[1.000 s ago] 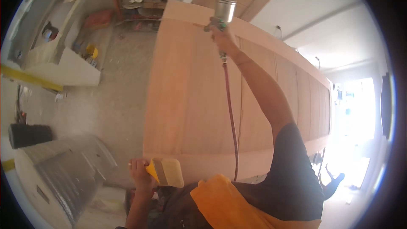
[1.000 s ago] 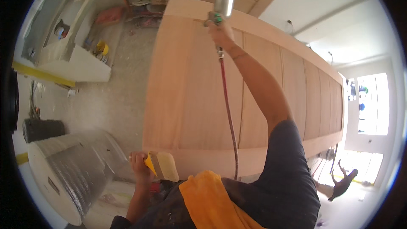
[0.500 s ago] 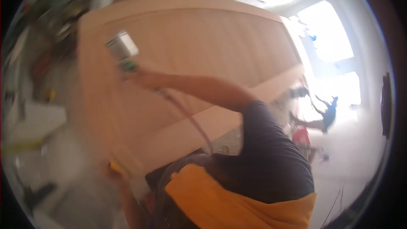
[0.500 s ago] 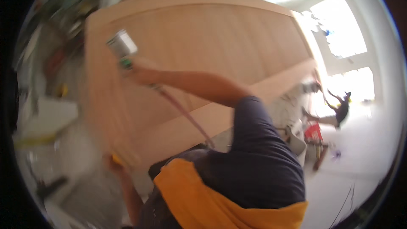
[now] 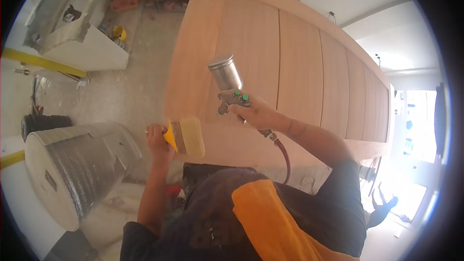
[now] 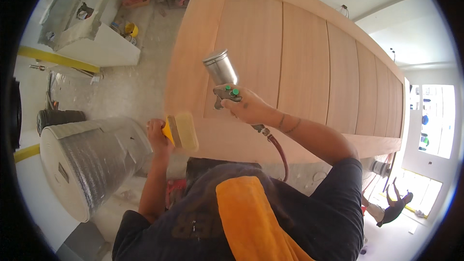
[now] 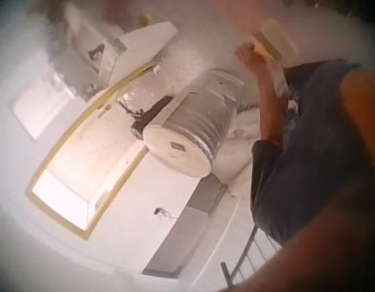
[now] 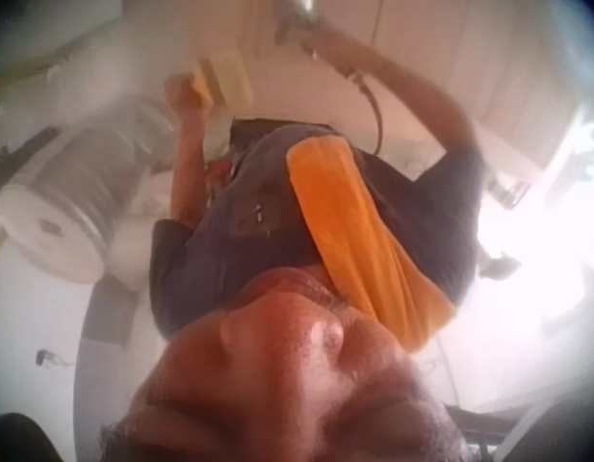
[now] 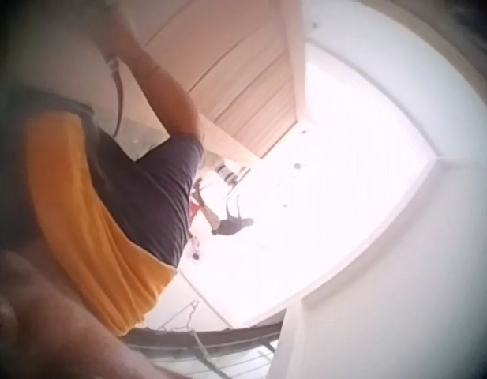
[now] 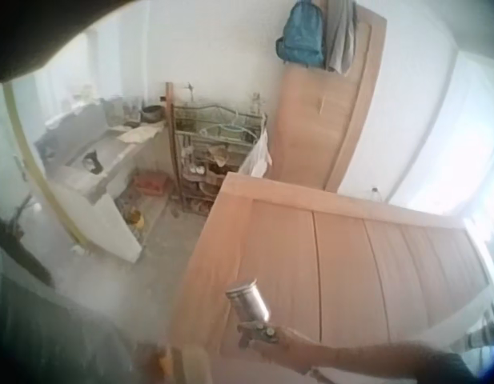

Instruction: The person prepares a spray gun, then uses a brush to dust a large wooden door. They proceed to spray paint the door surface with the spray gun while occasionally touching the wood with their hand.

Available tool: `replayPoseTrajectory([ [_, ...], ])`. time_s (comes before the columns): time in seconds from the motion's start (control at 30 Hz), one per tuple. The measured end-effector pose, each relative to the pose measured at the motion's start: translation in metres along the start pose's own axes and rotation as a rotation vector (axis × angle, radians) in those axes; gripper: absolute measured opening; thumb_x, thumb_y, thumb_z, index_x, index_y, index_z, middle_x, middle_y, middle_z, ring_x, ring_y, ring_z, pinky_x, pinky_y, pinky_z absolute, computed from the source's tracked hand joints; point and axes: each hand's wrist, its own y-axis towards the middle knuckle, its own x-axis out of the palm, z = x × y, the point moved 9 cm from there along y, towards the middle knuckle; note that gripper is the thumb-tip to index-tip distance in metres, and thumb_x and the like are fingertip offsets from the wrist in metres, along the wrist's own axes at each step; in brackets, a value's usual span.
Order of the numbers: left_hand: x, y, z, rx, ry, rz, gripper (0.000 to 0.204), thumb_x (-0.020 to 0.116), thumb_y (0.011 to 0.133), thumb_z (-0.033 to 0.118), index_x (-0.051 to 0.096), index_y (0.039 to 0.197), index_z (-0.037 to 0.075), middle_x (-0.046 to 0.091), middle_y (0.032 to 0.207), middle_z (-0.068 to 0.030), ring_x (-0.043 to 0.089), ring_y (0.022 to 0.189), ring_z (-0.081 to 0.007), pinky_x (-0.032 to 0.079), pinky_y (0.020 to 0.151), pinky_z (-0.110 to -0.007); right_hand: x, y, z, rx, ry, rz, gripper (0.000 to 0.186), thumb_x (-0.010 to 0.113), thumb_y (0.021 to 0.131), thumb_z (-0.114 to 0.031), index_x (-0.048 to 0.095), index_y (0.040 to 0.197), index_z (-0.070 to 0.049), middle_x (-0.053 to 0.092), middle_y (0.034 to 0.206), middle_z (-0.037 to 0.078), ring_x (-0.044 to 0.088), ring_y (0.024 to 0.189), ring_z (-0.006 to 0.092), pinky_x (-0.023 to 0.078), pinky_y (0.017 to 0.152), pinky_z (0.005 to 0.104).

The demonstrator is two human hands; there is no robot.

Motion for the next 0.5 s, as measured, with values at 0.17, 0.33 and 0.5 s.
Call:
replayPoseTrajectory([
  [0.17, 0.003, 0.004, 0.000, 0.001, -0.045, -0.024, 0.019, 0.063, 0.076, -0.002, 0.052, 0.089, 0.007, 0.056, 0.088, -0.0148, 0.055, 0.087, -0.0412, 0.043, 0.086, -0.052, -0.064, 0.057, -0.017, -0.107, 0.022, 0.193, 0.047, 0.063, 0.105, -0.024, 0.058, 0.149, -0.009, 0.068, 0.086, 0.005, 0.063, 0.071, 0.0124, 0.055, 0.068, 0.0319],
  [0.33, 0.007, -0.002, -0.007, 0.008, -0.067, -0.033, 0.026, 0.072, 0.079, 0.007, 0.047, 0.086, 0.008, 0.053, 0.086, -0.0131, 0.052, 0.082, -0.0383, 0.039, 0.079, -0.048, -0.139, 0.136, -0.034, -0.156, 0.019, 0.355, 0.047, 0.065, 0.102, -0.027, 0.060, 0.145, -0.008, 0.070, 0.083, 0.005, 0.066, 0.070, 0.0135, 0.056, 0.067, 0.0325],
  [0.5, 0.004, 0.004, -0.002, -0.028, -0.108, -0.073, 0.027, 0.072, 0.077, 0.006, 0.046, 0.086, 0.008, 0.053, 0.086, -0.0128, 0.053, 0.082, -0.0373, 0.039, 0.078, -0.047, -0.210, 0.196, -0.050, -0.171, -0.012, 0.585, 0.043, 0.065, 0.101, -0.029, 0.063, 0.141, -0.011, 0.071, 0.080, 0.006, 0.069, 0.072, 0.0160, 0.057, 0.068, 0.0350],
])
